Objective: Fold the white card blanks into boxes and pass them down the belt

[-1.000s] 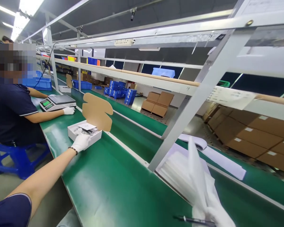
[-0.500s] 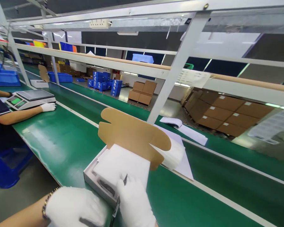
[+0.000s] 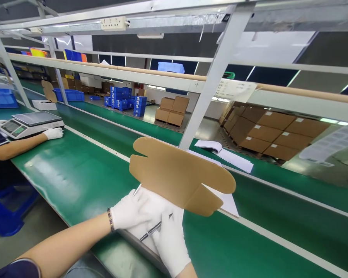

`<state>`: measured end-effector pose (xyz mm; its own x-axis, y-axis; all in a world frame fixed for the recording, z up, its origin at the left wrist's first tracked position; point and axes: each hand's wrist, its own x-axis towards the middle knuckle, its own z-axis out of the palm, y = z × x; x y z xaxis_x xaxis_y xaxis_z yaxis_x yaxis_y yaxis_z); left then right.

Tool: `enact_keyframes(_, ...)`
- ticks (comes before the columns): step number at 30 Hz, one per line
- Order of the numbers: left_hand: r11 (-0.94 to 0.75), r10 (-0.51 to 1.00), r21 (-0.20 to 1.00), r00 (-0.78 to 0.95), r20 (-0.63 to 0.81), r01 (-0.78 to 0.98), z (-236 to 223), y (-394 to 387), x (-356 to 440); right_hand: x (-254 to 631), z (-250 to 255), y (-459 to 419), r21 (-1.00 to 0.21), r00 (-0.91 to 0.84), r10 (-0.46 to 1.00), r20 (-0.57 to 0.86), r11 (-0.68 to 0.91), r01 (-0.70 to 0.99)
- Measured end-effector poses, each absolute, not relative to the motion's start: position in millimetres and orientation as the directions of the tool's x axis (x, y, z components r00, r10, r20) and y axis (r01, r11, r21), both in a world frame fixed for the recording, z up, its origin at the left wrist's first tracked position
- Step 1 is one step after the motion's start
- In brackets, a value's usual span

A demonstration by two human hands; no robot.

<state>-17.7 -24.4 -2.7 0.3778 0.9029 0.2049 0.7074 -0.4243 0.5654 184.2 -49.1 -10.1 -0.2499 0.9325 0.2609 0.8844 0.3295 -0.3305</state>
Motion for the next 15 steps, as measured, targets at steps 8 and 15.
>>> enact_keyframes(8, -0.426, 0.905, 0.588, 0.327, 0.273, 0.688, -15.4, -14.8, -15.1, 179.6, -28.6, -41.9, -0.366, -0.257, 0.899, 0.355, 0.386, 0.847)
enact_keyframes(15, -0.201, 0.934, 0.965, -0.263, 0.241, 0.171, 36.3, 50.3, -57.3, 250.4, 27.1, 8.8, -0.775, 0.601, 0.496, 0.627, 0.314, 0.549)
